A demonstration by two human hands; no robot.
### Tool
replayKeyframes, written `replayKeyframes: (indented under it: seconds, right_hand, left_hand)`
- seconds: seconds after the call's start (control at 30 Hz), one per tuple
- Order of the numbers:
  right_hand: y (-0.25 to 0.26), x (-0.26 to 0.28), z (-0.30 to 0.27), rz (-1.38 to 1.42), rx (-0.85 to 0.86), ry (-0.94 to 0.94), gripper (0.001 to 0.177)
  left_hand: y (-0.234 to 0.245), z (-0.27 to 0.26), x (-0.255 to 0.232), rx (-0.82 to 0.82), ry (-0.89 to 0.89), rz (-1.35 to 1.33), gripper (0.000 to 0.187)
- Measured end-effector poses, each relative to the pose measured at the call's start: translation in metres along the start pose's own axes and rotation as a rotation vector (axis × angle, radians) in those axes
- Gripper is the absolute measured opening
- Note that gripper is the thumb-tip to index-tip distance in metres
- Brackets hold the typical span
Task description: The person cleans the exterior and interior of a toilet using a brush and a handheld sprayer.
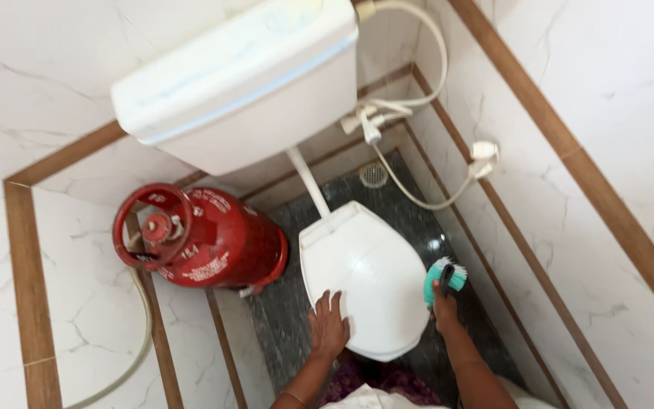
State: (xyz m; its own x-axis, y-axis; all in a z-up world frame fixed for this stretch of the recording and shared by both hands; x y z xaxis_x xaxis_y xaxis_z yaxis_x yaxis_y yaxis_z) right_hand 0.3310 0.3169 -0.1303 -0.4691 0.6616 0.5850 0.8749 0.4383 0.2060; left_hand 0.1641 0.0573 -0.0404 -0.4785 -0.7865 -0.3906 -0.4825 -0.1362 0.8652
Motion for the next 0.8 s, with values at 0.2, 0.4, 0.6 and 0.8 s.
replayKeyframes:
  seconds: [0.2,0.4,0.6,0.8]
  right_hand:
    - [-0.064,0.112,-0.038,-0.025,0.214,0.32,0.08]
    - [-0.159,0.313,-0.109,0.066,0.292,0.83,0.082]
    - [-0.242,0.461,-0.072,0.218,0.014,1.017,0.089]
    - [-0.315,0.418,-0.11,0.2,-0.277,1.19,0.074]
  left_hand:
    - [0.11,0.094,-0.035,-0.408,-0.023,-0.153,0.078]
    - [0.234,0.163,0.008,-0.761,0.06,-0.347,0.085]
    - [0.305,0.22,0.078,-0.774,0.087,-0.311,0.098]
    - [0.298,0.255,0.104,-0.637,0.042,-0.261,0.096]
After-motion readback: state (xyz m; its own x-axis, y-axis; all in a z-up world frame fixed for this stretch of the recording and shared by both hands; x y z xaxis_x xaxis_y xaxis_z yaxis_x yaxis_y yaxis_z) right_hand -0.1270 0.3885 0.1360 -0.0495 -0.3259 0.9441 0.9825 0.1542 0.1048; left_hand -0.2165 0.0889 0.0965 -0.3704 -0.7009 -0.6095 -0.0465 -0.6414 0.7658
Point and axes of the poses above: each hand's wrist, its own z-axis towards the middle knuckle, its own y-axis out of the back of the hand, x = y × z, the point moved 5 cm from there along z, towards the middle knuckle, and after that the axes turned 4 degrees about -x, right-handed, at the moved point
